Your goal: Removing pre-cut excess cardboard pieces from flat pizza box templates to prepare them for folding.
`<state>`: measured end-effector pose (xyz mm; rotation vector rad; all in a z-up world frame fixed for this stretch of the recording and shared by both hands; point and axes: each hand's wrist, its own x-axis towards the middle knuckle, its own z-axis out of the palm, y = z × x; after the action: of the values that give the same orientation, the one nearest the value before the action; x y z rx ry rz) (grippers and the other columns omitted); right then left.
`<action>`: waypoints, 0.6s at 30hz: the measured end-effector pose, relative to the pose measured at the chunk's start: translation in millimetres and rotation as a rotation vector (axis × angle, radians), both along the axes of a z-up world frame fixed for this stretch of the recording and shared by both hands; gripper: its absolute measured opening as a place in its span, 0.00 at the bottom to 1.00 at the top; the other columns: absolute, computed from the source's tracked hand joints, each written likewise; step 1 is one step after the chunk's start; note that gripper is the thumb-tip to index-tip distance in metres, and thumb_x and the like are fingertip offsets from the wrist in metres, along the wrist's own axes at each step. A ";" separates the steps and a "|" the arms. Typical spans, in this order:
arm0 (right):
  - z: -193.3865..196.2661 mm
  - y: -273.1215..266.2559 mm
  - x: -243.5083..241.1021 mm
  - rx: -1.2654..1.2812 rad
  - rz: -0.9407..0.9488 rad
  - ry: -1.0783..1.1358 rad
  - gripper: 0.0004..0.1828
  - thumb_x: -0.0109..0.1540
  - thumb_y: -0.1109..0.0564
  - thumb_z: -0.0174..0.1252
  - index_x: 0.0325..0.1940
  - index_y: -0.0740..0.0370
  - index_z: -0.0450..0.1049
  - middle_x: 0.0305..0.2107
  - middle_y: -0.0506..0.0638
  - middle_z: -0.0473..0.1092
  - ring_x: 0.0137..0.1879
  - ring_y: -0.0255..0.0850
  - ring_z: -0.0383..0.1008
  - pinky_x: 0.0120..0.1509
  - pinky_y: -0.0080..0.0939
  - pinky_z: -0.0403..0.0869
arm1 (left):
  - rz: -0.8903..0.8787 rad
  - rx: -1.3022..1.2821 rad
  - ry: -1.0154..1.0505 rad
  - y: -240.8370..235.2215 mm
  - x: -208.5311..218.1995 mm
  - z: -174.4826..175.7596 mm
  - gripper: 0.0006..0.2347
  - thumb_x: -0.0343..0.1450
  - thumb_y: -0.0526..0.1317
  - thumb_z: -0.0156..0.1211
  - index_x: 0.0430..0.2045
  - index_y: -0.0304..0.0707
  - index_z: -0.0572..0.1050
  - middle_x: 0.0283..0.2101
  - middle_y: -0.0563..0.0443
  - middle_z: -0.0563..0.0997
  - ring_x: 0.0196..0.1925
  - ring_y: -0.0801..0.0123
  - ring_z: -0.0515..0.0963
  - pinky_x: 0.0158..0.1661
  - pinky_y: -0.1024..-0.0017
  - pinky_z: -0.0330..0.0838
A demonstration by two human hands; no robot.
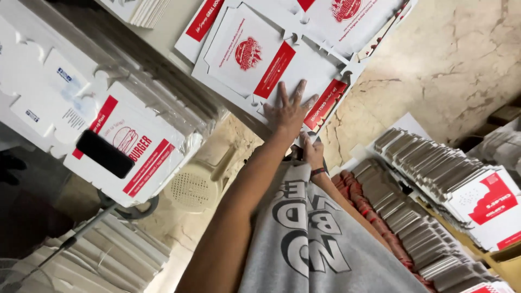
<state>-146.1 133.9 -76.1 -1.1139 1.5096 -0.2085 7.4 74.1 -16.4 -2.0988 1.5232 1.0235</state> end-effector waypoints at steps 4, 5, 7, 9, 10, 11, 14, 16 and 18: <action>-29.1 -9.8 -11.3 0.202 0.023 -0.125 0.31 0.66 0.38 0.53 0.37 0.71 0.81 0.26 0.64 0.77 0.33 0.47 0.77 0.46 0.48 0.76 | 0.059 -0.067 0.129 2.9 12.3 11.8 0.32 0.75 0.31 0.49 0.74 0.67 0.50 0.80 0.48 0.36 0.77 0.25 0.32 0.53 0.18 0.62; -36.9 -19.5 -17.1 0.381 0.044 -0.141 0.39 0.65 0.27 0.54 0.35 0.68 0.82 0.25 0.60 0.78 0.29 0.47 0.80 0.41 0.44 0.79 | 0.081 -0.078 0.179 -1.3 15.6 11.8 0.31 0.74 0.31 0.50 0.73 0.61 0.53 0.79 0.46 0.42 0.77 0.26 0.34 0.54 0.18 0.62; -21.2 -51.2 -33.4 0.459 0.104 -0.106 0.43 0.63 0.25 0.56 0.51 0.73 0.73 0.33 0.66 0.77 0.40 0.54 0.80 0.47 0.52 0.78 | 0.177 -0.293 0.143 18.4 20.5 14.6 0.29 0.74 0.38 0.55 0.73 0.58 0.55 0.78 0.46 0.49 0.77 0.33 0.45 0.60 0.26 0.58; -6.7 -92.1 -52.9 0.550 0.173 -0.072 0.54 0.61 0.23 0.59 0.66 0.78 0.63 0.42 0.73 0.77 0.51 0.60 0.80 0.53 0.60 0.77 | 0.285 -0.496 0.098 44.6 29.5 15.7 0.29 0.74 0.45 0.59 0.73 0.55 0.57 0.76 0.45 0.57 0.77 0.41 0.55 0.65 0.34 0.54; -1.0 -120.5 -64.8 0.458 0.164 -0.016 0.49 0.62 0.24 0.58 0.68 0.68 0.64 0.51 0.70 0.73 0.59 0.63 0.75 0.59 0.66 0.74 | 0.465 -0.666 0.048 58.8 35.0 14.6 0.30 0.72 0.45 0.63 0.71 0.50 0.60 0.75 0.38 0.57 0.75 0.34 0.55 0.60 0.33 0.61; 3.3 -145.9 -76.8 0.372 0.154 0.039 0.45 0.62 0.25 0.58 0.70 0.59 0.65 0.59 0.67 0.70 0.66 0.65 0.69 0.64 0.72 0.70 | 0.647 -0.826 -0.003 75.7 39.7 11.3 0.31 0.70 0.44 0.67 0.69 0.45 0.63 0.74 0.31 0.57 0.73 0.27 0.55 0.54 0.32 0.68; -64.0 -258.6 -115.3 -0.372 0.205 0.198 0.34 0.63 0.36 0.70 0.61 0.63 0.75 0.51 0.64 0.74 0.62 0.59 0.73 0.67 0.59 0.70 | 1.121 -0.572 0.155 101.7 48.5 18.3 0.36 0.72 0.44 0.63 0.75 0.51 0.49 0.74 0.32 0.54 0.72 0.34 0.60 0.57 0.34 0.68; -39.9 -334.9 -83.9 -0.592 0.278 0.251 0.36 0.63 0.34 0.69 0.63 0.61 0.73 0.53 0.65 0.73 0.62 0.61 0.71 0.67 0.60 0.70 | 1.223 -0.550 0.186 96.8 49.3 12.0 0.37 0.72 0.44 0.63 0.75 0.49 0.49 0.73 0.33 0.56 0.71 0.35 0.62 0.58 0.36 0.68; -28.1 -398.5 -55.1 -0.793 0.365 0.306 0.37 0.64 0.32 0.68 0.65 0.59 0.72 0.54 0.66 0.72 0.63 0.63 0.70 0.67 0.61 0.70 | 1.339 -0.501 0.215 91.7 40.3 6.8 0.37 0.71 0.45 0.64 0.76 0.48 0.49 0.72 0.34 0.58 0.71 0.36 0.64 0.59 0.38 0.67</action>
<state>-201.2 -264.6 -104.2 -2.1087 1.4815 -0.4164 47.8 165.8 -9.5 -3.5389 0.1965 1.3061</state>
